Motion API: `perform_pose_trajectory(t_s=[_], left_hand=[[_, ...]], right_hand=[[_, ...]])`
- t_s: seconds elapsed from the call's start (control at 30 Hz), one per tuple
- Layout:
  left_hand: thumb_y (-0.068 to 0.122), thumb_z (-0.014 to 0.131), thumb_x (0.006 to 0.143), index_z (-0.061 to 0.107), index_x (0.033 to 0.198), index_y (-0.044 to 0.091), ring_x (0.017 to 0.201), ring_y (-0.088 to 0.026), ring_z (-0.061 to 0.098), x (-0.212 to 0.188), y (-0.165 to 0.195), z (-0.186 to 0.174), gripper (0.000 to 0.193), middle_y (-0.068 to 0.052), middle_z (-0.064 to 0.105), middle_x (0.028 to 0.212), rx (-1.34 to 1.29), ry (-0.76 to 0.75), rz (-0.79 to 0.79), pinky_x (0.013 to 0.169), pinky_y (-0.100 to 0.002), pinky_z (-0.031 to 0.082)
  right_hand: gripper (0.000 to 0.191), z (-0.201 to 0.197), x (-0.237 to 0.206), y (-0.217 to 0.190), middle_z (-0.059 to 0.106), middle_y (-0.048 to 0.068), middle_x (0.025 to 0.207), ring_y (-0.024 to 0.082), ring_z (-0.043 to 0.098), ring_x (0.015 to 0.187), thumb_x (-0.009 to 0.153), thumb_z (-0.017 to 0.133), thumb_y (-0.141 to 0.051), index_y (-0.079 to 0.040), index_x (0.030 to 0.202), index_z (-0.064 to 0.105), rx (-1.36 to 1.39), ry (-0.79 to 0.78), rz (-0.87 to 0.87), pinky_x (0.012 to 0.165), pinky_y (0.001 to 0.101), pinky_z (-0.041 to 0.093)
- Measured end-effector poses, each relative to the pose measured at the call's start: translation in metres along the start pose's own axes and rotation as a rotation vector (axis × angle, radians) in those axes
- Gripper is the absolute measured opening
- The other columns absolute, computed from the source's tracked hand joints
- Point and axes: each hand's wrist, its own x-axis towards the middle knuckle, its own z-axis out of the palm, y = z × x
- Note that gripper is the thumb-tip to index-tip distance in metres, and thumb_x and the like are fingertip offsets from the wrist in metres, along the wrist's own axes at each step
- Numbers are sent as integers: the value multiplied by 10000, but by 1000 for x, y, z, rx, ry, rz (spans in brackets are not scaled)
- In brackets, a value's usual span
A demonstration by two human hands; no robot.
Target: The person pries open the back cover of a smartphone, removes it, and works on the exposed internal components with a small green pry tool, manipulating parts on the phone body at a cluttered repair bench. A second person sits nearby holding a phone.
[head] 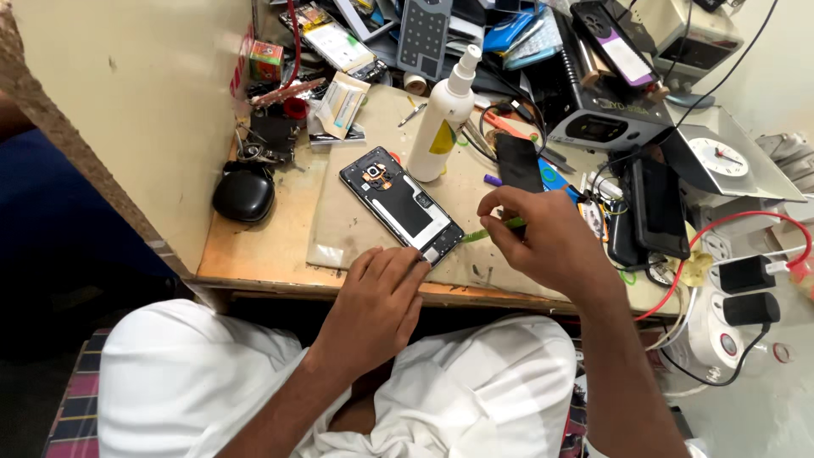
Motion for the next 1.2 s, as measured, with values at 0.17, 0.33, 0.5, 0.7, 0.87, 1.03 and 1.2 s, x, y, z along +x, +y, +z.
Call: perform_pose_trajectory(t_s=[0.17,0.33,0.5,0.7,0.87,1.03,1.2], left_hand=[[194,664,877,629,1262,-27,1227,-310,516,0,1,-1,446,-167,564,1307,-3,-2,0,1123,-476,357],[186,679,866,621,1277,-25,1227,-318,520,-2,1,0,466,-171,557,1304,-8,3,0,1129,-488,350],[195,692,890,649,1199,7,1145,-316,561,12,-1,0,364,-137,623,1178,-241,9,-181,1018,-481,404],[90,608,988,662,1121,-31,904,-365,642,88,-29,27,188,-195,709,986,-711,-139,-174,830,-440,520],[29,633,915,702,1069,-17,809,-231,751,100,-44,35,174,-151,770,931,-873,-285,-24,721,-346,567],[70,747,908,742,1037,-3,646,-198,646,93,-42,30,148,-138,747,801,-797,-259,-156,654,-329,526],[92,810,781,734,969,8,668,-125,682,94,-41,37,219,-84,741,752,-857,-88,-165,644,-317,550]], right_hand=[[130,-3,3,-9,765,152,760,287,770,688,885,721,-142,-62,988,717,-77,-30,7,622,376,584],[196,-3,12,-25,748,161,743,347,726,680,907,694,-265,-85,956,754,-222,-72,115,649,452,554],[480,5,19,-39,715,199,740,429,683,742,1058,480,-451,-99,875,750,-454,-30,184,683,540,521],[570,-2,23,-43,713,195,741,428,684,770,1041,399,-526,-94,887,738,-406,-98,219,707,552,519],[512,-4,20,-40,722,160,712,402,696,751,1027,377,-534,-132,1025,695,-375,-94,234,694,551,508],[474,2,22,-34,729,127,685,376,702,726,1020,397,-533,-151,1089,669,-394,-50,186,662,543,506],[424,10,16,-32,733,99,738,377,695,728,1037,435,-472,-165,988,724,-346,-4,-19,645,540,500]])
